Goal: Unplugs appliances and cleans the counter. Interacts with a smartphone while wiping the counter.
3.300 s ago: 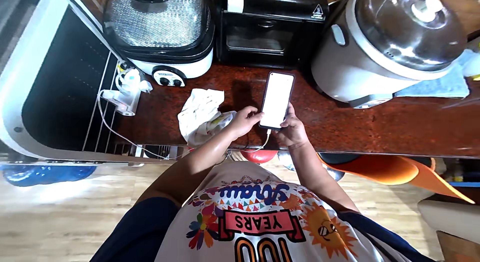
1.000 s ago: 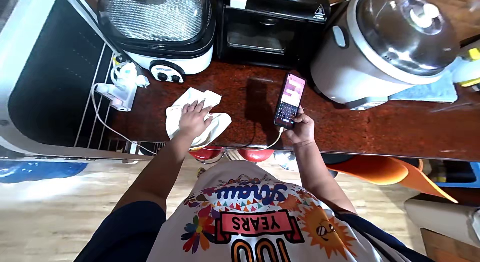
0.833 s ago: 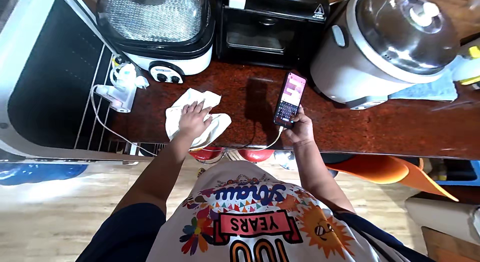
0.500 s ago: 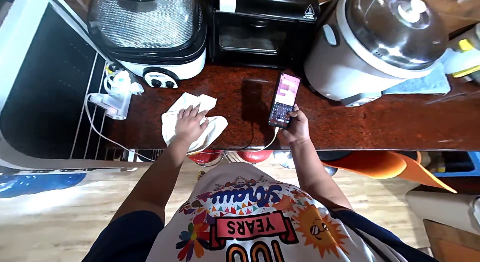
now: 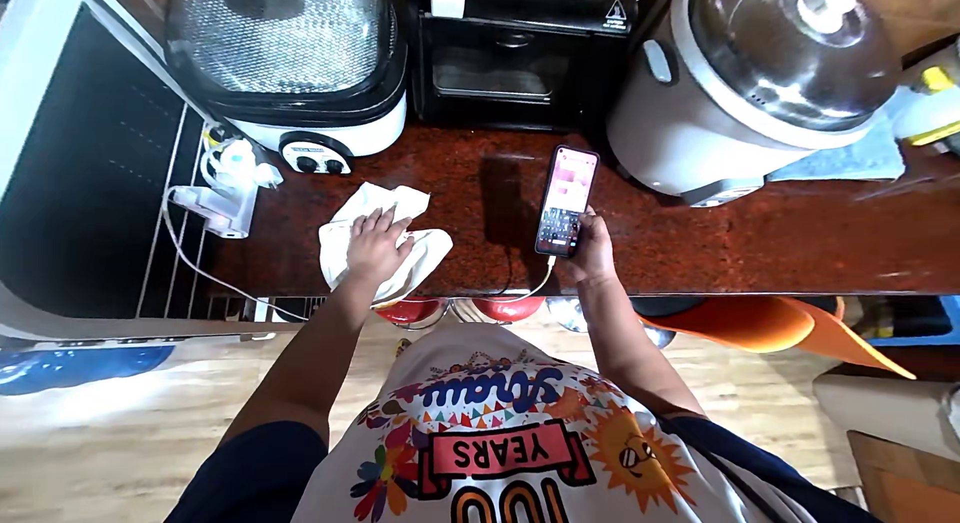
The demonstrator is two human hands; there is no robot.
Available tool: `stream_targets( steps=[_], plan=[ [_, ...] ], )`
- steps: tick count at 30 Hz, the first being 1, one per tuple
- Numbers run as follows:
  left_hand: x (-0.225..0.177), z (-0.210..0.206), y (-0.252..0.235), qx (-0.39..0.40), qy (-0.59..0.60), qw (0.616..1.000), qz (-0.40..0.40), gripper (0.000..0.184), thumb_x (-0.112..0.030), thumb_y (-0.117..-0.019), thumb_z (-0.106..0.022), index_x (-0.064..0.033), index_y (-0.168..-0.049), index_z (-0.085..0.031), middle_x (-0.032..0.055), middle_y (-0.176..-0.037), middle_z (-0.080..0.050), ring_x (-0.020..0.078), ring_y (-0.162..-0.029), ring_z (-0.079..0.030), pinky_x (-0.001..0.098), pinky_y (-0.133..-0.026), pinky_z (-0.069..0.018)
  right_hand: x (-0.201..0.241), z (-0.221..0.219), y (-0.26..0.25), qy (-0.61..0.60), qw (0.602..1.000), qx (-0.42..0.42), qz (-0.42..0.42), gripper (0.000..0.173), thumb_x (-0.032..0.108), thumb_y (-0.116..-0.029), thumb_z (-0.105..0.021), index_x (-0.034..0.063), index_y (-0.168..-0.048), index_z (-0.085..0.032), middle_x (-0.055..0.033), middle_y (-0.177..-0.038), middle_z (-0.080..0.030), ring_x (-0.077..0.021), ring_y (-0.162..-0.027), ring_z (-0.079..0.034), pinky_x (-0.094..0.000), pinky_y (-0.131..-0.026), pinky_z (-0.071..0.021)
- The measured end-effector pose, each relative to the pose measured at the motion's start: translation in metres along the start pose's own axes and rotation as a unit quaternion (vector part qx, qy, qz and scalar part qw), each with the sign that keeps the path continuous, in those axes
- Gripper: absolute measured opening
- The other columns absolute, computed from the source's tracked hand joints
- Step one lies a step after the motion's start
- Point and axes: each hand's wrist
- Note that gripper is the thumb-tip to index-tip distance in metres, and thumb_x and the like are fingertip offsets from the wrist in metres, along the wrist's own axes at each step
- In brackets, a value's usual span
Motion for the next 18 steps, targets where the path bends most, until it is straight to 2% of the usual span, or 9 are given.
stream_targets(
  steps=[5, 12, 14, 16, 18],
  plan=[
    [0.0025, -0.0030, 0.0000, -0.005, -0.001, 1.000, -0.003, 0.046, -0.045, -0.1055, -0.046, -0.0239, -0.144, -0.060, 0.0098, -0.158, -0.048, 0.0350, -0.149, -0.039, 0.0590, -0.122, -0.0246, 0.0006, -0.0026, 0.0000, -0.005, 1.000, -0.021, -0.009, 0.030, 0.024, -0.1051, -0.027, 0.0164, -0.123, -0.050, -0.0046, -0.103, -0.068, -0.0166, -0.092, -0.070, -0.0383, -0.077, -0.0607],
    [0.0023, -0.0030, 0.0009, -0.015, 0.005, 1.000, -0.007, 0.045, -0.045, -0.1050, -0.048, -0.0231, -0.142, -0.061, 0.0099, -0.158, -0.048, 0.0358, -0.149, -0.039, 0.0597, -0.121, -0.0250, 0.0000, -0.0055, -0.0004, 0.002, 0.998, -0.058, -0.024, 0.028, 0.023, -0.1097, -0.030, 0.0162, -0.134, -0.042, -0.0067, -0.109, -0.066, -0.0190, -0.096, -0.069, -0.0405, -0.081, -0.0600],
    [0.0029, -0.0039, 0.0004, -0.016, 0.005, 1.000, -0.007, 0.046, -0.045, -0.1050, -0.047, -0.0235, -0.143, -0.061, 0.0095, -0.158, -0.048, 0.0357, -0.149, -0.039, 0.0597, -0.121, -0.0251, 0.0003, -0.0073, -0.0004, 0.005, 0.998, -0.061, -0.027, 0.028, 0.023, -0.1094, -0.031, 0.0163, -0.134, -0.043, -0.0066, -0.109, -0.066, -0.0189, -0.096, -0.069, -0.0401, -0.081, -0.0599],
    [0.0032, -0.0033, 0.0006, -0.017, 0.007, 1.000, -0.008, 0.045, -0.045, -0.1049, -0.048, -0.0235, -0.142, -0.062, 0.0095, -0.157, -0.049, 0.0361, -0.148, -0.040, 0.0598, -0.121, -0.0254, -0.0011, -0.0062, -0.0004, 0.008, 0.999, -0.043, -0.019, 0.029, 0.023, -0.1073, -0.031, 0.0158, -0.130, -0.047, -0.0060, -0.107, -0.067, -0.0178, -0.094, -0.070, -0.0389, -0.080, -0.0604],
    [0.0034, -0.0035, 0.0007, -0.018, 0.007, 1.000, -0.010, 0.045, -0.045, -0.1048, -0.048, -0.0234, -0.142, -0.062, 0.0096, -0.157, -0.049, 0.0358, -0.148, -0.040, 0.0598, -0.121, -0.0254, -0.0028, -0.0018, -0.0017, 0.023, 1.000, -0.011, -0.006, 0.031, 0.017, -0.0989, -0.038, 0.0158, -0.129, -0.045, -0.0057, -0.106, -0.066, -0.0174, -0.094, -0.069, -0.0390, -0.079, -0.0604]
  ],
)
Point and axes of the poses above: each hand's wrist, its own y-axis away from the middle knuckle, its own z-axis out of the back of the hand, x = y × z
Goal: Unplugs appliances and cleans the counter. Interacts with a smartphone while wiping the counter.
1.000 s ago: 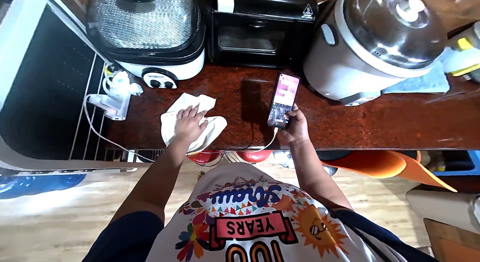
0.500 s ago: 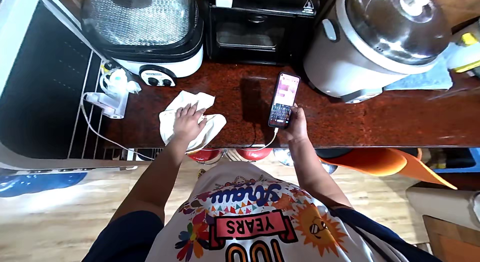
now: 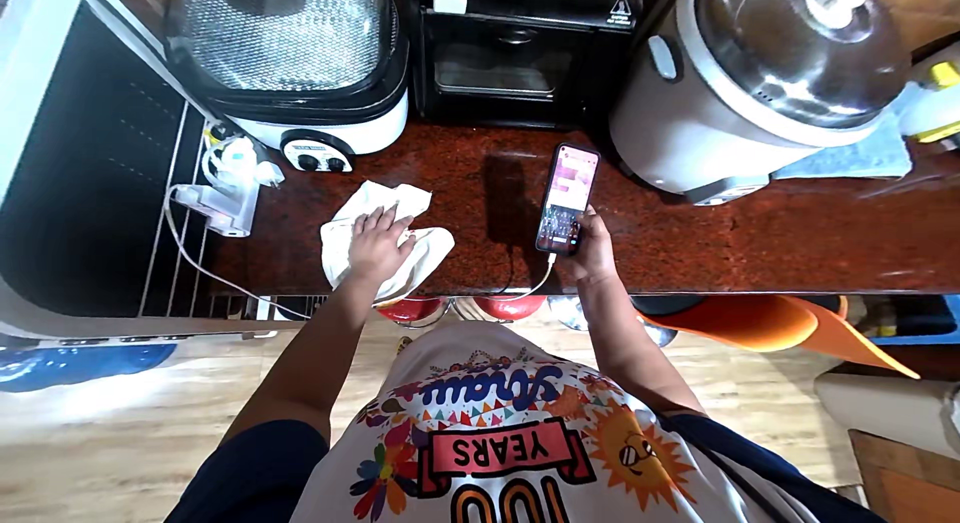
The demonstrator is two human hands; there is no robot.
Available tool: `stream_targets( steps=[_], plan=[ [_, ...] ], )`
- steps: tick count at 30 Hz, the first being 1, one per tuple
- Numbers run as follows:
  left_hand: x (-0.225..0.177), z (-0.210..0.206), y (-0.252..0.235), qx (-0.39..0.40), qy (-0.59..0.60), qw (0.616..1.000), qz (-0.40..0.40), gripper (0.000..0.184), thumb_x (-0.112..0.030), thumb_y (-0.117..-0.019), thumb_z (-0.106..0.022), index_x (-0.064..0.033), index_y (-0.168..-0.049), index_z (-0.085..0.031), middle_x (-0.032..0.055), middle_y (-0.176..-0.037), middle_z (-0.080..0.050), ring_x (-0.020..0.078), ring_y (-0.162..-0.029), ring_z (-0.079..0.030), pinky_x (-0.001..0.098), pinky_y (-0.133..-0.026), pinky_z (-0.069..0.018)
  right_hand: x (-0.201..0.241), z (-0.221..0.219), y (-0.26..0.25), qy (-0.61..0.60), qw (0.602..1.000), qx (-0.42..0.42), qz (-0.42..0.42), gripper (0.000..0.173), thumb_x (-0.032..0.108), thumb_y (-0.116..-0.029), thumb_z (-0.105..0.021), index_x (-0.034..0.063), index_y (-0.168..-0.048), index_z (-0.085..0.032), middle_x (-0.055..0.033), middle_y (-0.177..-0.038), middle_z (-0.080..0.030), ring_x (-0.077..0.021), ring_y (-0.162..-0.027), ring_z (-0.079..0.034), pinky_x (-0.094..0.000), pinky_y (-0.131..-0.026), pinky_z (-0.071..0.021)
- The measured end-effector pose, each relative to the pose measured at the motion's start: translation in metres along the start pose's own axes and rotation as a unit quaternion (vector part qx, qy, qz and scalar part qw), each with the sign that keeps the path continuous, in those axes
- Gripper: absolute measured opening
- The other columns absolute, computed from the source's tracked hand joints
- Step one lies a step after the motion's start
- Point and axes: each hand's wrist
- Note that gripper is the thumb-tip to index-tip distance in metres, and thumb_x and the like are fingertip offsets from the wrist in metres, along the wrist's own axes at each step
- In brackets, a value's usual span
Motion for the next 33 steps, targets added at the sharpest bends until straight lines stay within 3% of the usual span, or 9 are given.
stream_targets(
  steps=[3, 6, 10, 13, 17, 19, 22, 27, 33],
  plan=[
    [0.001, -0.002, 0.000, -0.002, -0.006, 1.000, -0.002, 0.046, -0.046, -0.1049, -0.047, -0.0239, -0.142, -0.062, 0.0091, -0.158, -0.049, 0.0352, -0.148, -0.040, 0.0593, -0.121, -0.0255, -0.001, 0.004, -0.001, 0.010, 1.000, 0.015, -0.001, 0.052, 0.004, -0.0826, -0.049, 0.0163, -0.132, -0.039, -0.0059, -0.111, -0.063, -0.0172, -0.096, -0.067, -0.0390, -0.079, -0.0597],
    [-0.005, 0.004, -0.002, 0.021, 0.006, 1.000, 0.022, 0.045, -0.044, -0.1048, -0.049, -0.0236, -0.142, -0.061, 0.0087, -0.159, -0.046, 0.0350, -0.150, -0.038, 0.0597, -0.122, -0.0229, -0.002, 0.005, 0.000, 0.013, 1.000, 0.018, -0.005, 0.066, -0.002, -0.0775, -0.050, 0.0164, -0.138, -0.033, -0.0076, -0.117, -0.062, -0.0188, -0.100, -0.068, -0.0411, -0.082, -0.0598],
    [-0.012, 0.009, -0.006, 0.038, 0.023, 0.997, 0.062, 0.043, -0.043, -0.1039, -0.053, -0.0237, -0.142, -0.062, 0.0073, -0.160, -0.045, 0.0347, -0.150, -0.036, 0.0599, -0.123, -0.0207, -0.003, 0.001, 0.000, -0.024, 1.000, 0.011, -0.009, 0.060, 0.001, -0.0838, -0.040, 0.0175, -0.141, -0.033, -0.0079, -0.123, -0.059, -0.0196, -0.107, -0.064, -0.0424, -0.087, -0.0575],
    [-0.013, 0.006, -0.005, 0.031, 0.011, 0.997, 0.065, 0.043, -0.042, -0.1040, -0.051, -0.0243, -0.141, -0.062, 0.0070, -0.161, -0.045, 0.0345, -0.150, -0.037, 0.0595, -0.122, -0.0214, 0.000, -0.002, 0.001, -0.057, 0.998, 0.006, -0.014, 0.047, 0.003, -0.0890, -0.034, 0.0169, -0.134, -0.039, -0.0075, -0.117, -0.061, -0.0200, -0.104, -0.066, -0.0437, -0.086, -0.0580],
    [-0.038, 0.020, -0.005, 0.028, 0.093, 0.986, 0.134, 0.039, -0.039, -0.0996, -0.060, -0.0223, -0.133, -0.068, 0.0078, -0.163, -0.040, 0.0375, -0.155, -0.025, 0.0723, -0.121, -0.0040, 0.001, 0.000, 0.002, -0.034, 0.999, -0.003, -0.022, 0.044, 0.004, -0.0944, -0.031, 0.0171, -0.135, -0.039, -0.0076, -0.117, -0.061, -0.0200, -0.102, -0.066, -0.0431, -0.084, -0.0579],
    [-0.067, 0.032, -0.007, 0.010, 0.155, 0.977, 0.145, 0.038, -0.036, -0.0976, -0.064, -0.0216, -0.133, -0.068, 0.0092, -0.164, -0.038, 0.0374, -0.156, -0.020, 0.0727, -0.120, -0.0007, 0.000, 0.001, 0.003, -0.023, 0.999, -0.007, -0.029, 0.046, 0.003, -0.0949, -0.031, 0.0181, -0.138, -0.037, -0.0066, -0.118, -0.060, -0.0191, -0.102, -0.065, -0.0423, -0.084, -0.0578],
    [-0.112, 0.044, -0.012, 0.029, 0.270, 0.957, 0.106, 0.035, -0.033, -0.1005, -0.063, -0.0190, -0.132, -0.069, 0.0080, -0.156, -0.050, 0.0311, -0.150, -0.036, 0.0637, -0.122, -0.0155, -0.002, -0.001, 0.006, -0.031, 0.999, -0.008, -0.038, 0.045, 0.001, -0.0947, -0.031, 0.0187, -0.136, -0.036, -0.0065, -0.118, -0.060, -0.0197, -0.103, -0.065, -0.0429, -0.085, -0.0577],
    [-0.164, 0.055, -0.026, 0.139, 0.447, 0.880, 0.082, 0.036, -0.031, -0.1069, -0.055, -0.0109, -0.134, -0.067, 0.0092, -0.135, -0.067, 0.0245, -0.134, -0.056, 0.0593, -0.118, -0.0321, -0.005, -0.004, 0.007, -0.024, 0.999, 0.010, -0.044, 0.046, 0.002, -0.0948, -0.033, 0.0177, -0.138, -0.036, -0.0076, -0.120, -0.060, -0.0205, -0.103, -0.066, -0.0432, -0.084, -0.0584],
    [-0.181, 0.057, -0.039, 0.158, 0.461, 0.870, 0.074, 0.036, -0.036, -0.1049, -0.059, -0.0066, -0.121, -0.071, 0.0139, -0.122, -0.069, 0.0280, -0.120, -0.062, 0.0593, -0.107, -0.0410, -0.006, -0.004, 0.011, -0.011, 0.998, 0.036, -0.043, 0.049, 0.002, -0.0899, -0.034, 0.0180, -0.137, -0.035, -0.0079, -0.118, -0.061, -0.0213, -0.102, -0.067, -0.0430, -0.083, -0.0586]
  ],
)
Point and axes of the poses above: each hand's wrist, its own y-axis away from the middle knuckle, its own z-axis out of the back of the hand, x = y × z
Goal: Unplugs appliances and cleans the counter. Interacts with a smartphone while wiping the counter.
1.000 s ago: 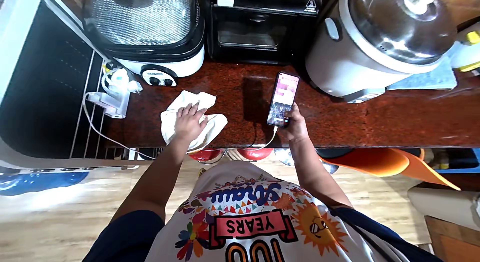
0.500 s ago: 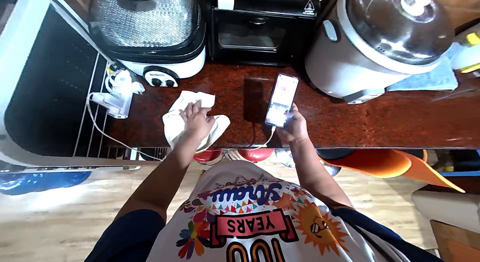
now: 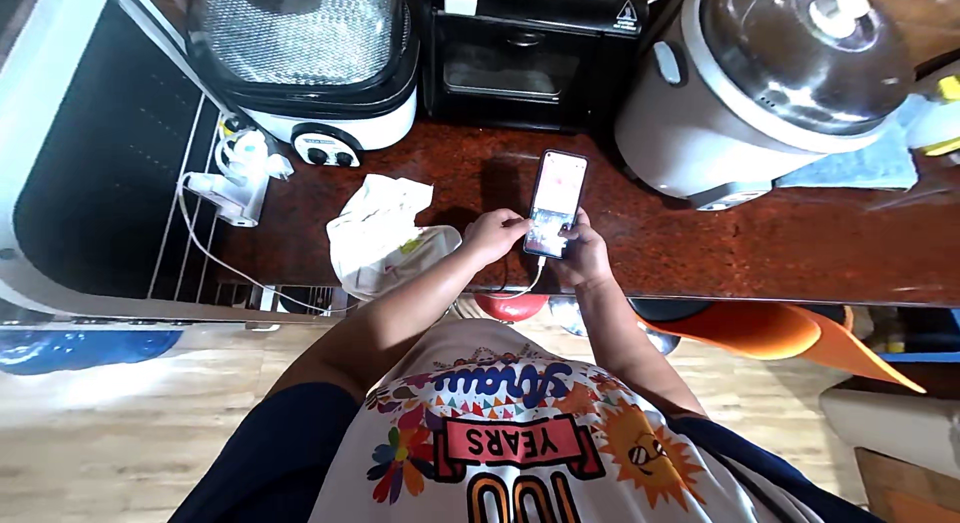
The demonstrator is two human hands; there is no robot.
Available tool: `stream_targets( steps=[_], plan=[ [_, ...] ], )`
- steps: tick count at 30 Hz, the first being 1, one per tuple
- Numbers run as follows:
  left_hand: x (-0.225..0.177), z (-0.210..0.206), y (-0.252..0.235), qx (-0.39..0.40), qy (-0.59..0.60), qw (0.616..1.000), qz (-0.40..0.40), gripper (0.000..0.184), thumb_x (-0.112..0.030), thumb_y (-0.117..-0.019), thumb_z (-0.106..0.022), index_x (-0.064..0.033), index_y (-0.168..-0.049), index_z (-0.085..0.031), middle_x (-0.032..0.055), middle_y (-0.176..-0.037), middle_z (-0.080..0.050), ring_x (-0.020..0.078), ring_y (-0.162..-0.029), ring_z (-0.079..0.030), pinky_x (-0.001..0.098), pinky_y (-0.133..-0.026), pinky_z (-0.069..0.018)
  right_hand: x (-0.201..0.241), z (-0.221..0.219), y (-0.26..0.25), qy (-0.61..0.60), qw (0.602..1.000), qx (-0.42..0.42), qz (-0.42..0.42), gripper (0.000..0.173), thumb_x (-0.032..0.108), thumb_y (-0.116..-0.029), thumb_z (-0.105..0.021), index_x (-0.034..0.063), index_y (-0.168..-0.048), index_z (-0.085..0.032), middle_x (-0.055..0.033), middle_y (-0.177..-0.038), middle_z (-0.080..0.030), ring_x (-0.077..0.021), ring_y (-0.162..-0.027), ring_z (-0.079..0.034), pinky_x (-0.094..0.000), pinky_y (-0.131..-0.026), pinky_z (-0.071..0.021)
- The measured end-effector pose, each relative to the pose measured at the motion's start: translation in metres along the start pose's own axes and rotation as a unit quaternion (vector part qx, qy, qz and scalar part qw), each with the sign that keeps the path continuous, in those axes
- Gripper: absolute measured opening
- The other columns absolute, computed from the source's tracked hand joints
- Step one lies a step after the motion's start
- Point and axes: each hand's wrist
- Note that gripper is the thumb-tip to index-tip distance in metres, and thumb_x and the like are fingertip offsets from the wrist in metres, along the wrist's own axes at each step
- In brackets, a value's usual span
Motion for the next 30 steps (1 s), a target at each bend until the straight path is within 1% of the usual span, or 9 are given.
stream_targets(
  steps=[2, 5, 9, 12, 18, 20, 23, 25, 30],
  plan=[
    [0.0012, -0.0021, -0.0030, -0.004, -0.001, 1.000, -0.001, 0.034, -0.037, -0.1028, -0.062, -0.0063, -0.118, -0.070, 0.0141, -0.118, -0.070, 0.0285, -0.116, -0.063, 0.0586, -0.104, -0.0442, -0.0009, 0.0017, -0.0002, 0.000, 1.000, 0.009, 0.002, 0.052, 0.002, -0.0877, -0.037, 0.0183, -0.137, -0.036, -0.0083, -0.119, -0.061, -0.0214, -0.102, -0.066, -0.0430, -0.083, -0.0585],
    [-0.0003, -0.0030, -0.0036, -0.003, 0.006, 1.000, 0.005, 0.036, -0.037, -0.1019, -0.064, -0.0059, -0.120, -0.069, 0.0169, -0.120, -0.069, 0.0313, -0.117, -0.063, 0.0597, -0.102, -0.0458, 0.0006, 0.0015, 0.0008, -0.002, 1.000, 0.013, 0.009, 0.047, 0.002, -0.0888, -0.036, 0.0176, -0.133, -0.039, -0.0076, -0.117, -0.063, -0.0207, -0.101, -0.067, -0.0418, -0.082, -0.0590],
    [-0.0014, -0.0028, -0.0022, -0.005, 0.025, 1.000, 0.006, 0.035, -0.034, -0.1022, -0.064, -0.0048, -0.120, -0.068, 0.0174, -0.119, -0.068, 0.0304, -0.115, -0.063, 0.0570, -0.100, -0.0475, 0.0024, 0.0015, 0.0028, -0.005, 1.000, 0.027, 0.015, 0.053, 0.000, -0.0807, -0.038, 0.0179, -0.131, -0.040, -0.0067, -0.118, -0.062, -0.0194, -0.102, -0.067, -0.0401, -0.081, -0.0586],
    [-0.0038, -0.0023, -0.0004, -0.009, 0.030, 0.999, 0.010, 0.033, -0.032, -0.1024, -0.064, -0.0049, -0.121, -0.067, 0.0180, -0.120, -0.068, 0.0308, -0.116, -0.063, 0.0567, -0.100, -0.0474, 0.0021, 0.0023, 0.0022, -0.002, 0.999, 0.039, 0.016, 0.058, -0.001, -0.0779, -0.039, 0.0185, -0.132, -0.039, -0.0067, -0.119, -0.062, -0.0194, -0.102, -0.067, -0.0404, -0.080, -0.0584],
    [-0.0058, -0.0027, 0.0016, -0.009, 0.045, 0.999, 0.004, 0.030, -0.028, -0.1014, -0.066, -0.0029, -0.119, -0.065, 0.0186, -0.119, -0.067, 0.0297, -0.113, -0.063, 0.0536, -0.099, -0.0493, 0.0021, 0.0017, 0.0019, -0.010, 0.999, 0.043, 0.016, 0.057, -0.002, -0.0799, -0.038, 0.0186, -0.133, -0.038, -0.0073, -0.118, -0.062, -0.0204, -0.102, -0.067, -0.0411, -0.080, -0.0590],
    [-0.0065, -0.0031, 0.0018, -0.008, 0.042, 0.999, 0.008, 0.031, -0.029, -0.1007, -0.067, -0.0031, -0.118, -0.065, 0.0188, -0.118, -0.067, 0.0299, -0.112, -0.064, 0.0540, -0.098, -0.0498, 0.0003, 0.0030, 0.0005, -0.013, 0.999, 0.044, 0.014, 0.058, -0.003, -0.0824, -0.038, 0.0180, -0.137, -0.036, -0.0094, -0.121, -0.061, -0.0231, -0.104, -0.066, -0.0443, -0.083, -0.0584],
    [-0.0063, -0.0044, 0.0008, -0.003, 0.034, 0.999, 0.017, 0.034, -0.031, -0.0993, -0.068, -0.0035, -0.119, -0.064, 0.0194, -0.117, -0.066, 0.0313, -0.110, -0.064, 0.0563, -0.096, -0.0497, -0.0015, 0.0040, 0.0002, -0.016, 0.999, 0.041, 0.008, 0.056, -0.004, -0.0837, -0.037, 0.0188, -0.135, -0.037, -0.0090, -0.119, -0.062, -0.0228, -0.102, -0.067, -0.0441, -0.082, -0.0587],
    [-0.0058, -0.0057, -0.0008, 0.000, 0.024, 0.999, 0.022, 0.038, -0.033, -0.0981, -0.070, -0.0034, -0.120, -0.063, 0.0200, -0.116, -0.066, 0.0332, -0.109, -0.064, 0.0580, -0.095, -0.0498, -0.0023, 0.0056, -0.0002, -0.022, 0.998, 0.050, 0.008, 0.055, -0.003, -0.0825, -0.039, 0.0196, -0.132, -0.039, -0.0082, -0.117, -0.064, -0.0222, -0.101, -0.068, -0.0430, -0.081, -0.0591],
    [-0.0035, -0.0110, -0.0042, -0.011, -0.002, 0.999, 0.032, 0.047, -0.039, -0.0947, -0.073, -0.0031, -0.122, -0.060, 0.0214, -0.109, -0.067, 0.0364, -0.104, -0.065, 0.0605, -0.091, -0.0503, -0.0024, 0.0030, -0.0006, -0.013, 0.998, 0.055, 0.009, 0.058, -0.002, -0.0785, -0.041, 0.0185, -0.133, -0.038, -0.0082, -0.118, -0.062, -0.0212, -0.101, -0.067, -0.0422, -0.081, -0.0584]
  ],
)
Point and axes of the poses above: each hand's wrist, its own y-axis away from the middle knuckle, its own z-axis out of the back of the hand, x = y × z
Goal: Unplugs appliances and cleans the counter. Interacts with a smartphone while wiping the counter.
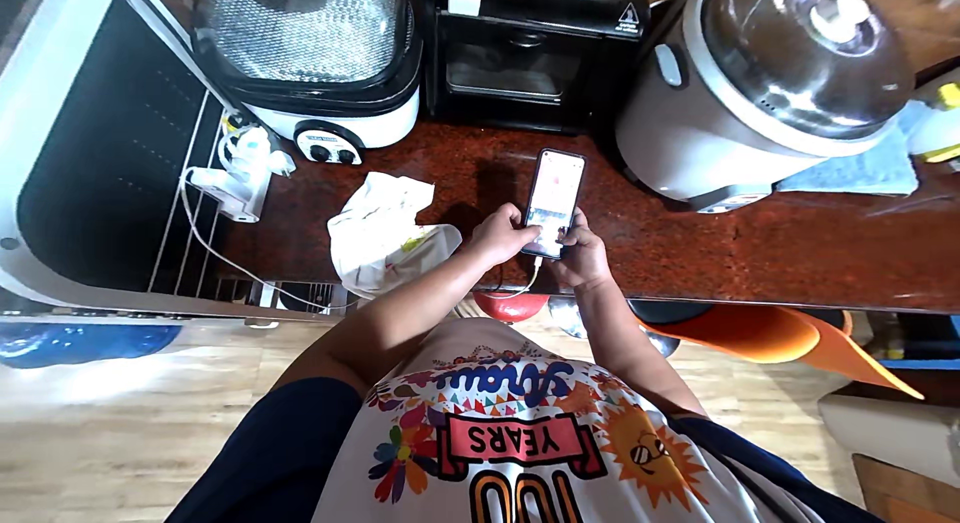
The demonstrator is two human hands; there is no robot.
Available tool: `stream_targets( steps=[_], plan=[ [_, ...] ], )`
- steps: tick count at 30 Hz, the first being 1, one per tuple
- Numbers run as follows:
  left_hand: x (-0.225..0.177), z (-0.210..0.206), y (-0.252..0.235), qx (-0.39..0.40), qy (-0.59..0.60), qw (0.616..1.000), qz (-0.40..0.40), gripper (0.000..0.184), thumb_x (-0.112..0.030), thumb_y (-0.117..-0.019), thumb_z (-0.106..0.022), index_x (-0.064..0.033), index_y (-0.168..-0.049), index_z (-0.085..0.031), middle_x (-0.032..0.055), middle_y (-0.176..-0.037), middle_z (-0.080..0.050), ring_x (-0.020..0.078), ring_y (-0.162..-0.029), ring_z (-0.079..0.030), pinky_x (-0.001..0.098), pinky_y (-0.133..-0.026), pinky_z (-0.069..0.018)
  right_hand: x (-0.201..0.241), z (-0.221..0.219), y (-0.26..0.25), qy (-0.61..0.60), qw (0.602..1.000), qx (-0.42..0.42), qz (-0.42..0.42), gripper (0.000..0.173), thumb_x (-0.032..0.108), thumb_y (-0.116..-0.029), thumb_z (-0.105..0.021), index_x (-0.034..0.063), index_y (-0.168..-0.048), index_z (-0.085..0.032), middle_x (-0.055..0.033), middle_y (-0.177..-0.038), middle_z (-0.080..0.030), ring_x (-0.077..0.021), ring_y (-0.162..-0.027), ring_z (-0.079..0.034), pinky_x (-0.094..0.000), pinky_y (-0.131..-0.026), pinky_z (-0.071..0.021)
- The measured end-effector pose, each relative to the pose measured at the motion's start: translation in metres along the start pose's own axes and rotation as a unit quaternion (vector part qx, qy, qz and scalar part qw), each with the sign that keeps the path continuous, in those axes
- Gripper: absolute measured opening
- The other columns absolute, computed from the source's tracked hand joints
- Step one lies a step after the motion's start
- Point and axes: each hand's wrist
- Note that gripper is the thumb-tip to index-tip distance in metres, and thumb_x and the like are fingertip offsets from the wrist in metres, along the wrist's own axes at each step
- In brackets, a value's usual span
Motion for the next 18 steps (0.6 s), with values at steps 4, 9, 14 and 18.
stream_targets(
  steps=[4, 9, 14, 18],
  plan=[
    [0.0003, -0.0018, -0.0016, -0.008, -0.010, 1.000, 0.003, 0.047, -0.040, -0.0942, -0.074, -0.0021, -0.119, -0.060, 0.0210, -0.105, -0.067, 0.0365, -0.100, -0.065, 0.0606, -0.089, -0.0507, 0.0005, -0.0047, 0.0012, 0.010, 1.000, -0.007, -0.001, 0.050, 0.000, -0.0829, -0.040, 0.0187, -0.130, -0.040, -0.0063, -0.114, -0.064, -0.0189, -0.098, -0.068, -0.0393, -0.077, -0.0592],
    [0.0008, 0.0023, 0.0021, 0.010, 0.014, 1.000, -0.012, 0.048, -0.036, -0.0961, -0.073, 0.0000, -0.124, -0.059, 0.0235, -0.115, -0.064, 0.0361, -0.106, -0.064, 0.0588, -0.093, -0.0510, 0.0009, -0.0070, 0.0004, 0.029, 0.999, -0.042, -0.014, 0.042, 0.005, -0.0943, -0.039, 0.0182, -0.134, -0.038, -0.0073, -0.111, -0.064, -0.0193, -0.094, -0.069, -0.0395, -0.077, -0.0597],
    [0.0020, 0.0070, 0.0069, 0.032, 0.065, 0.997, -0.025, 0.041, -0.025, -0.0994, -0.070, 0.0021, -0.127, -0.057, 0.0230, -0.121, -0.062, 0.0305, -0.109, -0.063, 0.0489, -0.096, -0.0517, 0.0009, -0.0079, -0.0015, 0.033, 0.997, -0.061, -0.019, 0.043, 0.003, -0.0957, -0.040, 0.0173, -0.136, -0.037, -0.0077, -0.113, -0.063, -0.0199, -0.096, -0.069, -0.0408, -0.079, -0.0602],
    [0.0018, 0.0076, 0.0075, 0.034, 0.069, 0.997, -0.026, 0.036, -0.021, -0.0993, -0.069, 0.0020, -0.125, -0.057, 0.0211, -0.116, -0.064, 0.0281, -0.104, -0.064, 0.0469, -0.093, -0.0525, -0.0026, 0.0009, -0.0022, 0.024, 1.000, -0.013, 0.000, 0.059, -0.007, -0.0801, -0.048, 0.0163, -0.133, -0.037, -0.0086, -0.115, -0.065, -0.0214, -0.098, -0.070, -0.0415, -0.079, -0.0610]
  ],
)
Point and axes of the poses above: each hand's wrist, its own y-axis away from the middle knuckle, its own z-axis out of the back of the hand, x = y × z
